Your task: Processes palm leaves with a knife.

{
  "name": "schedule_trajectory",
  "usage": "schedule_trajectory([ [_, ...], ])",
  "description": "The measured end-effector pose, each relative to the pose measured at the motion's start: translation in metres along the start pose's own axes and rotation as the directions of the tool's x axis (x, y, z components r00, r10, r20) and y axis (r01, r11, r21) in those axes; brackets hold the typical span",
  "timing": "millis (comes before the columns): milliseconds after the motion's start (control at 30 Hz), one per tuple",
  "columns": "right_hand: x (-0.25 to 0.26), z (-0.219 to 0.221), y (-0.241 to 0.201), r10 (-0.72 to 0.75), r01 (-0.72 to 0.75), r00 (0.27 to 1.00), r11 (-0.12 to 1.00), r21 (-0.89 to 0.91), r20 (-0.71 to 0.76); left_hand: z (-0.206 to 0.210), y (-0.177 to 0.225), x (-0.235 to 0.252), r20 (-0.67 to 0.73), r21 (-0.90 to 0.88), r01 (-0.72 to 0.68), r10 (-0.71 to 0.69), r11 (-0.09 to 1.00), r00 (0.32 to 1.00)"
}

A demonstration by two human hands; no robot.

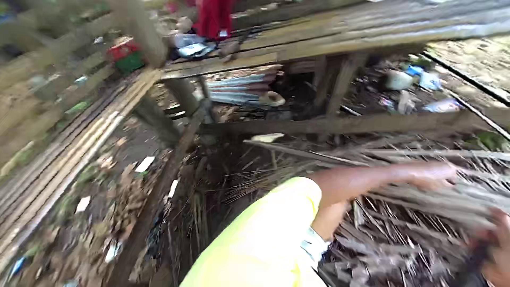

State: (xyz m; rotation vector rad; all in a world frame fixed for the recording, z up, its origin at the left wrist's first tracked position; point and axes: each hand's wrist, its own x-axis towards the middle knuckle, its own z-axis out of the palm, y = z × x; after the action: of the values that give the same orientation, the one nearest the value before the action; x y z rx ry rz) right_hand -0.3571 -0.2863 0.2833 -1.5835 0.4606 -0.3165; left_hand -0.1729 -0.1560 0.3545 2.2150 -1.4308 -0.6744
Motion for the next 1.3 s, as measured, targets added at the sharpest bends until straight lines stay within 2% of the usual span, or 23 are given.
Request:
schedule_trajectory([
  [67, -0.002, 0.020, 0.007, 0.032, -0.035, 0.997, 0.998, -0.044, -0.065, -0.002, 0.006, -0.003, -0.015, -0.017, -0.053, 0.053, 0.998, 0.999],
  [133, 0.002, 0.030, 0.008, 0.078, -0.081, 0.993, 0.996, -0.028, -0.085, 0.011, -0.003, 0.019, -0.008, -0.027, -0.073, 0.073, 0.997, 0.997],
  [233, -0.001, 0.024, 0.015, 0.091, -0.092, 0.996, 0.995, -0.039, -0.019, 0.027, -0.006, 0.037, -0.006, -0.107, -0.027, 0.026, 0.994, 1.000],
  [367, 0.003, 0.023, 0.016, 0.025, -0.025, 0.999, 1.000, 0.000, 0.028, 0.032, -0.004, 0.039, 0.003, -0.191, 0.001, 0.000, 0.982, 1.000],
  [567, 0.015, 0.012, 0.029, 0.081, -0.078, 0.996, 0.994, 0.072, -0.039, 0.038, -0.005, 0.042, 0.039, -0.183, -0.080, 0.088, 0.980, 0.995],
  [667, 0.017, 0.010, 0.030, 0.092, -0.083, 0.991, 0.992, 0.091, -0.094, 0.039, 0.004, 0.040, 0.028, -0.141, -0.118, 0.123, 0.983, 0.992],
  [767, 0.017, 0.011, 0.028, 0.110, -0.096, 0.985, 0.990, 0.105, -0.136, 0.039, 0.013, 0.036, 0.031, -0.009, -0.112, 0.112, 0.994, 0.993],
  [900, 0.018, 0.016, 0.028, 0.082, -0.084, 0.977, 0.996, -0.005, -0.195, 0.045, 0.018, 0.034, 0.036, 0.131, -0.050, 0.045, 0.990, 0.998],
  [1033, 0.017, 0.009, 0.032, 0.085, -0.077, 0.976, 0.996, 0.050, -0.199, 0.045, 0.021, 0.034, 0.075, 0.107, -0.004, -0.004, 0.994, 0.997],
  [1300, 0.011, -0.005, 0.038, 0.117, -0.099, 0.968, 0.991, 0.087, -0.223, 0.048, 0.023, 0.033, 0.106, 0.145, -0.030, 0.014, 0.989, 0.994],
])
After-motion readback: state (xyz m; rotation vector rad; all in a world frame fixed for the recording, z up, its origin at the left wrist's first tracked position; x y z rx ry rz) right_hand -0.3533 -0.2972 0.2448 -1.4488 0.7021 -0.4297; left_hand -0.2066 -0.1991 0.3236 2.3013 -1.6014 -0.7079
